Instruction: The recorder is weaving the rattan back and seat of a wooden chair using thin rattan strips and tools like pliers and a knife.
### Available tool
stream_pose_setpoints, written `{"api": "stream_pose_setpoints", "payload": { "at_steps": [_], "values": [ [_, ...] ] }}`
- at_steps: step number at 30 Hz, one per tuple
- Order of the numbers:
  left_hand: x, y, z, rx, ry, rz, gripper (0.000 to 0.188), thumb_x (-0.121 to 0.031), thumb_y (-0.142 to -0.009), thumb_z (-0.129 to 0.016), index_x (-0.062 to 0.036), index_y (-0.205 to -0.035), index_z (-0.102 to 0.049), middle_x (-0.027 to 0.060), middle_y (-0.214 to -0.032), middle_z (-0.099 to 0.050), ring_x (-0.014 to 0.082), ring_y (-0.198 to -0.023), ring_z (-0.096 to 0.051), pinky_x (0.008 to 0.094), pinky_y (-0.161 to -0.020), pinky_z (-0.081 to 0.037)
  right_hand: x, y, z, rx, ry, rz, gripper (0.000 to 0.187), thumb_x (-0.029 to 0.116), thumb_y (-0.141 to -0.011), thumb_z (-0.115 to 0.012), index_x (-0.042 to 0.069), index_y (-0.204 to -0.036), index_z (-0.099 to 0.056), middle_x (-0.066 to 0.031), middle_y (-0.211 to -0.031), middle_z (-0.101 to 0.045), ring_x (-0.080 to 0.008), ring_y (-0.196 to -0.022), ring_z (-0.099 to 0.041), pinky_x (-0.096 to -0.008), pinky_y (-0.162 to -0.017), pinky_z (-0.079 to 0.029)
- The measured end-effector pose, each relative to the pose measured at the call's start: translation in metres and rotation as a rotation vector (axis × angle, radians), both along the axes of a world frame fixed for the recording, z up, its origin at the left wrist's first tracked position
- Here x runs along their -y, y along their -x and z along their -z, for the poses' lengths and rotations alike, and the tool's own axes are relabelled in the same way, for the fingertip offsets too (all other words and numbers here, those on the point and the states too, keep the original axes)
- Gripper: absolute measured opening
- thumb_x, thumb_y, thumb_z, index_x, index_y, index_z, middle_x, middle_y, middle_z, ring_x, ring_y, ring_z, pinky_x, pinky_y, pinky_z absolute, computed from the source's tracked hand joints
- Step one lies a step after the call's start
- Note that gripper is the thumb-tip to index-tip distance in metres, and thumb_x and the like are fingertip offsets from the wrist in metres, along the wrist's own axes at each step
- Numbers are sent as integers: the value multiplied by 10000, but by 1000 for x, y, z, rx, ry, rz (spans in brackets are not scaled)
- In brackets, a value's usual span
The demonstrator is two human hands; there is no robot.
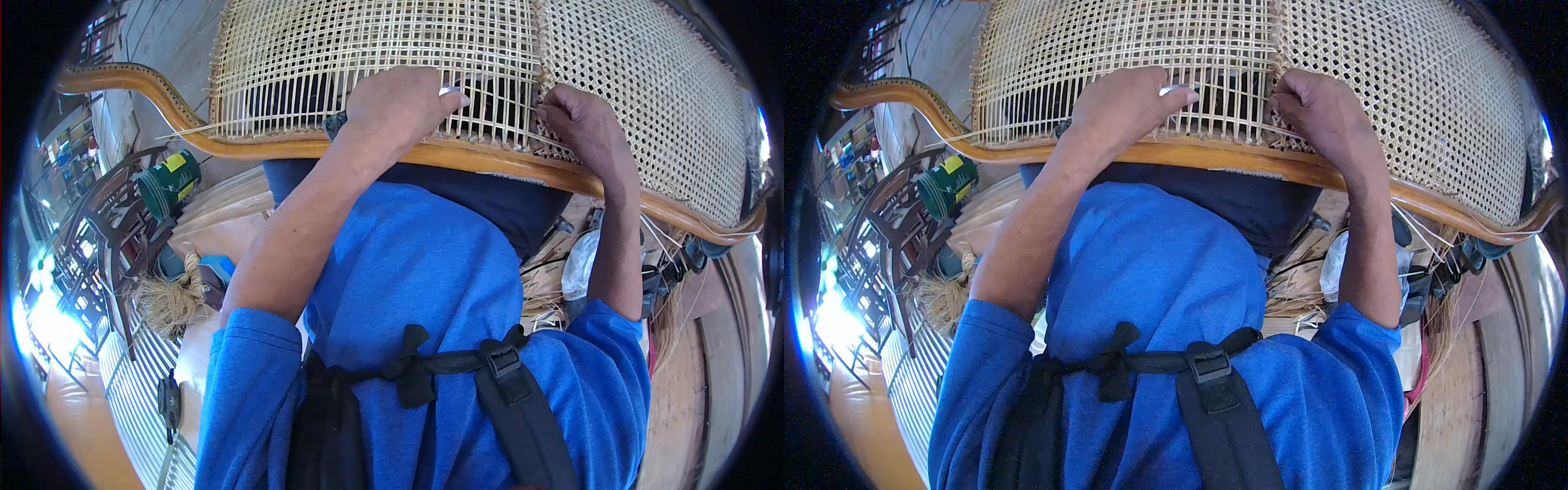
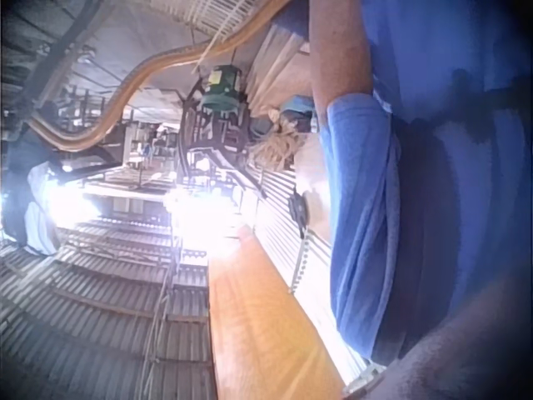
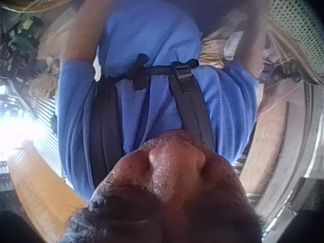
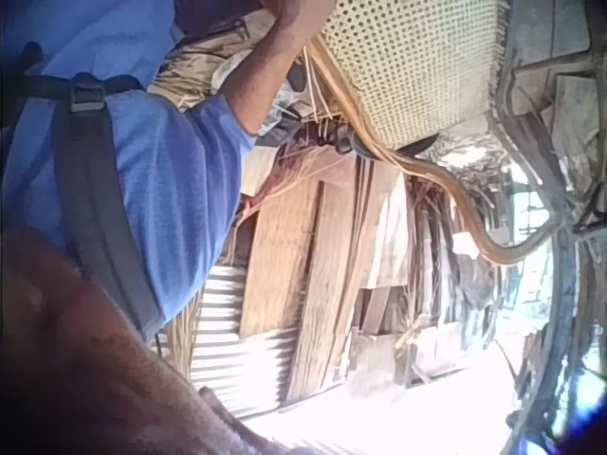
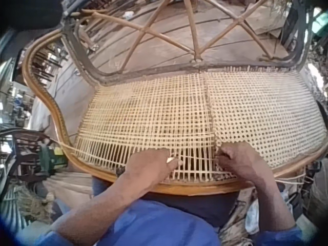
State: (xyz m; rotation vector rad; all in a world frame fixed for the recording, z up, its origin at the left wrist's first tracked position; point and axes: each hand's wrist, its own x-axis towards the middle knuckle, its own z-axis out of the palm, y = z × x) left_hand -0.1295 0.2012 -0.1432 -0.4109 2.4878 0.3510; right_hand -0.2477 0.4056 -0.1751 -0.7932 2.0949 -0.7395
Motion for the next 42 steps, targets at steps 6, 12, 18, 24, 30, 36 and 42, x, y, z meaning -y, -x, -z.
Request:
{"api": "stream_pose_setpoints", "payload": {
  "at_steps": [6, 12, 18, 24, 30, 36, 42],
  "values": [
    [-1, -3, 0, 6, -27, -77, 422, -413, -876, -477, -18, -841, -620, 178, -790, -648, 362, -748, -633, 469, -664, -492, -1, 1, 3, 32, 1, 36, 182, 189, -823, -592, 7, -831, -583, -137, -679, -580, -234, -589, -553, -349, -591, -443],
    [-6, 28, -19, 123, 51, 179, 218, -173, -808, -497, -5, -862, -624, 176, -821, -658, 348, -760, -643, 461, -673, -501, 1, 0, 1, -8, -40, 33, 175, 191, -830, -587, 16, -850, -593, -128, -667, -586, -215, -585, -559, -346, -586, -448],
    [1, 4, -3, 59, 5, 114, 272, -262, -836, -518, -30, -852, -658, 162, -808, -662, 323, -782, -649, 441, -693, -510, 1, 1, 5, -22, -8, 8, 182, 192, -833, -567, 11, -832, -587, -123, -654, -581, -205, -574, -547, -337, -574, -443],
    [7, 1, -3, 27, -99, -70, 411, -422, -842, -524, -36, -838, -665, 165, -800, -658, 320, -776, -648, 442, -693, -517, 4, 1, -2, -10, -96, 11, 216, 210, -846, -552, 5, -778, -564, -111, -635, -545, -187, -580, -527, -336, -572, -425],
    [1, -7, 1, -56, -27, -106, 477, -466, -827, -500, -11, -792, -635, 217, -750, -639, 371, -721, -631, 475, -676, -499, 10, -13, 14, -296, -6, -54, 238, 282, -861, -567, 44, -855, -570, -165, -712, -595, -320, -688, -595, -412, -623, -449],
    [7, -6, -10, 32, -18, 54, 298, -320, -853, -520, -56, -945, -622, 165, -837, -645, 340, -789, -631, 447, -707, -500, -2, -15, 7, -261, 1, -25, 193, 257, -865, -570, 75, -928, -591, -149, -716, -597, -331, -659, -584, -395, -607, -451],
    [7, -15, 16, -380, -128, 70, 180, -170, -864, -479, -72, -938, -610, 125, -879, -564, 313, -727, -616, 437, -644, -512, 8, -30, -5, -461, -182, -14, 161, 206, -842, -603, 80, -942, -610, -136, -772, -624, -317, -690, -604, -406, -653, -484]
  ]
}}
